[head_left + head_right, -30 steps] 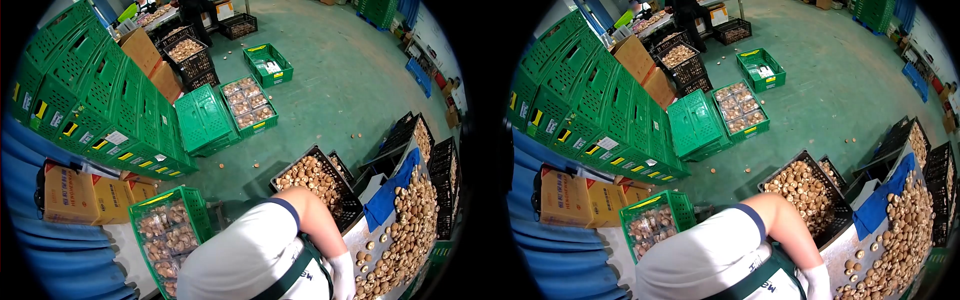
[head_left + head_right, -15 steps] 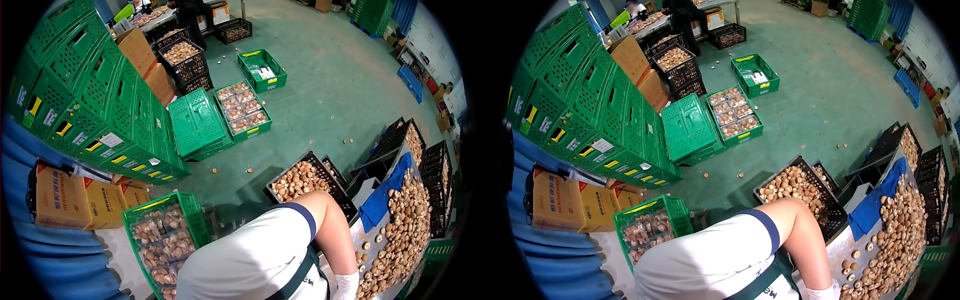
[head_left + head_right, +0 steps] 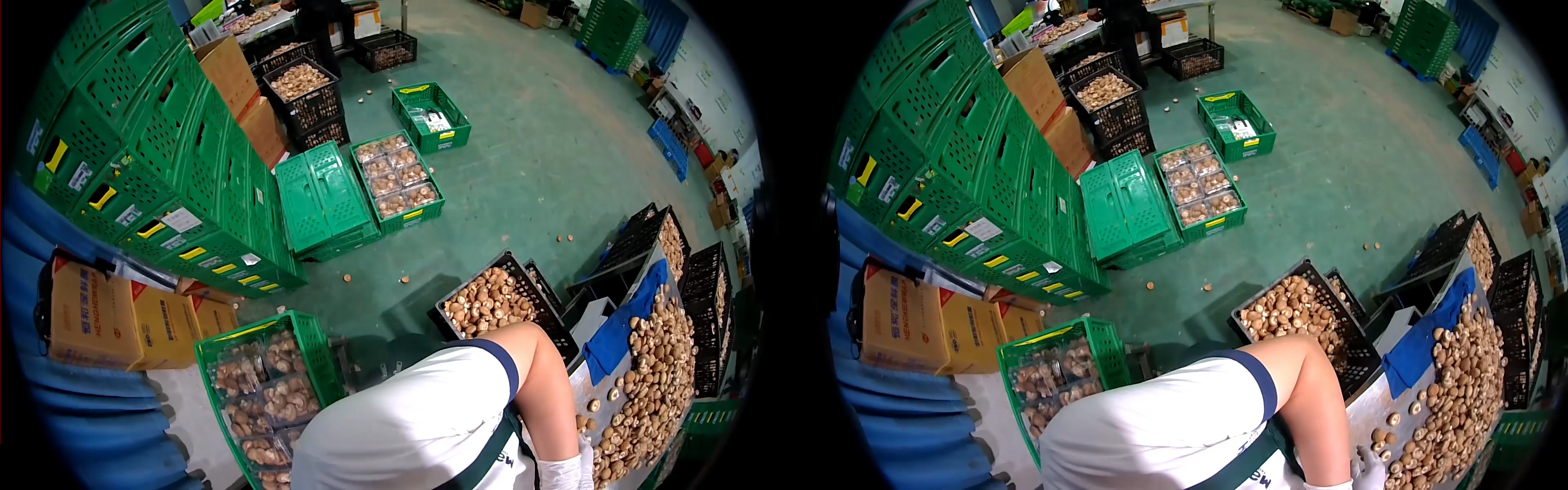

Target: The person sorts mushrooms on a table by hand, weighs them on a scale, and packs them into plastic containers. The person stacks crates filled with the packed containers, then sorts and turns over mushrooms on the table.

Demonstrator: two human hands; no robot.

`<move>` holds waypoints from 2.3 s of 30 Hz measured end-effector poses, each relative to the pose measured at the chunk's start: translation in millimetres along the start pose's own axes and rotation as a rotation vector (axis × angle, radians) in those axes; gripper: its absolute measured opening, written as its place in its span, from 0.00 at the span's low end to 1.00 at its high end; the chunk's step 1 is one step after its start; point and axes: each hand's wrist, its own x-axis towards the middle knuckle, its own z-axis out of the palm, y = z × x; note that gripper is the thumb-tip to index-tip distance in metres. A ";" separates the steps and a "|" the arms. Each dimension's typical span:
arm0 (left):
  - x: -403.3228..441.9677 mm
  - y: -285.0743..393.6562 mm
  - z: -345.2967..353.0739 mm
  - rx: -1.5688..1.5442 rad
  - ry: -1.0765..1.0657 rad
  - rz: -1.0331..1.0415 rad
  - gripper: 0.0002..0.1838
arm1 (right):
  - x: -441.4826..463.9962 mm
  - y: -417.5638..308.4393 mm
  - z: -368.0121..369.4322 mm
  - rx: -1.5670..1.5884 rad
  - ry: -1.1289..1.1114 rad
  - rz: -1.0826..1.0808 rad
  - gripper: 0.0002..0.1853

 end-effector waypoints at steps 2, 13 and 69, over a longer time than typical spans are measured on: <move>-0.4 -2.6 0.0 0.004 0.010 0.004 0.13 | -5.9 9.6 -2.6 -0.037 0.003 -0.046 0.25; -14.6 -3.1 4.1 -0.002 0.054 0.008 0.11 | -4.1 -43.2 -34.7 0.063 0.019 -0.016 0.20; -211.6 41.0 -53.6 0.389 1.236 -0.679 0.13 | 21.2 -2.3 114.6 0.671 -0.093 0.360 0.19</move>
